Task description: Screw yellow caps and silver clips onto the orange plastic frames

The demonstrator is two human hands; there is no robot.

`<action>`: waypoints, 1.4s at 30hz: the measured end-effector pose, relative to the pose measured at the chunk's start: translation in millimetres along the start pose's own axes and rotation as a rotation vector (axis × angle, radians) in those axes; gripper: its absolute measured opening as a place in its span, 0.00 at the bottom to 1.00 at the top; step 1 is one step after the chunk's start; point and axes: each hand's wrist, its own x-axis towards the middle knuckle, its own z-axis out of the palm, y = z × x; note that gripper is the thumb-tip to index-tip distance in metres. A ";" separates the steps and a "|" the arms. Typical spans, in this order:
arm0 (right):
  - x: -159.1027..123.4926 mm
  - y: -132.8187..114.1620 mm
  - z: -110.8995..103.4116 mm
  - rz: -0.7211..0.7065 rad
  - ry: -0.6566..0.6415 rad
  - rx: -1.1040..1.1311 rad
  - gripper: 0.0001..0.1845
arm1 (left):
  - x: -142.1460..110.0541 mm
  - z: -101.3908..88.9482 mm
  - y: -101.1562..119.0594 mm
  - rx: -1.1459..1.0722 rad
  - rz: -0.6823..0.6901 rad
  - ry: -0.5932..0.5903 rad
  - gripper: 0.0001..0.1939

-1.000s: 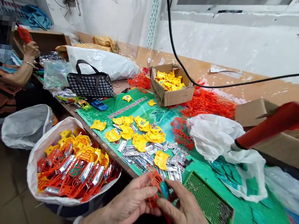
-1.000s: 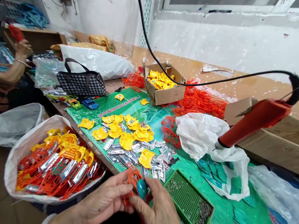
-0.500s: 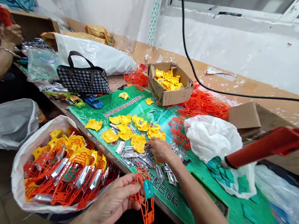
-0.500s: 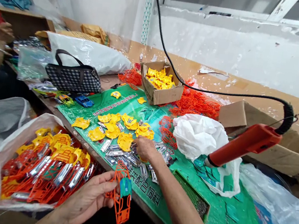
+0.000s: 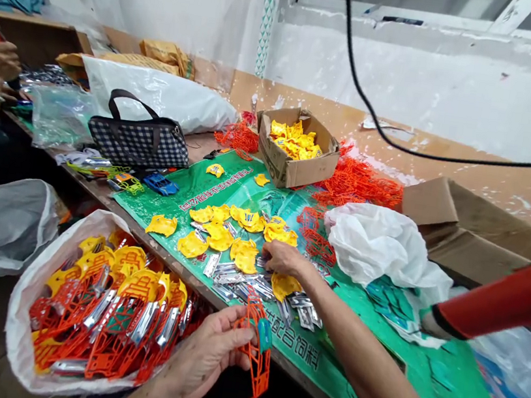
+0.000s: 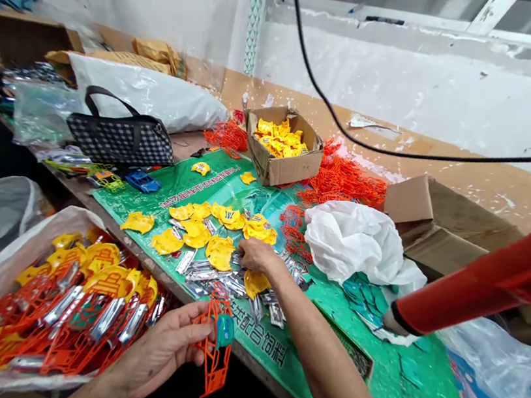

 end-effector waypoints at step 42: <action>-212.0 27.9 103.2 -0.227 0.662 1.707 0.07 | 34.2 72.1 -29.2 1.116 0.525 -0.343 0.13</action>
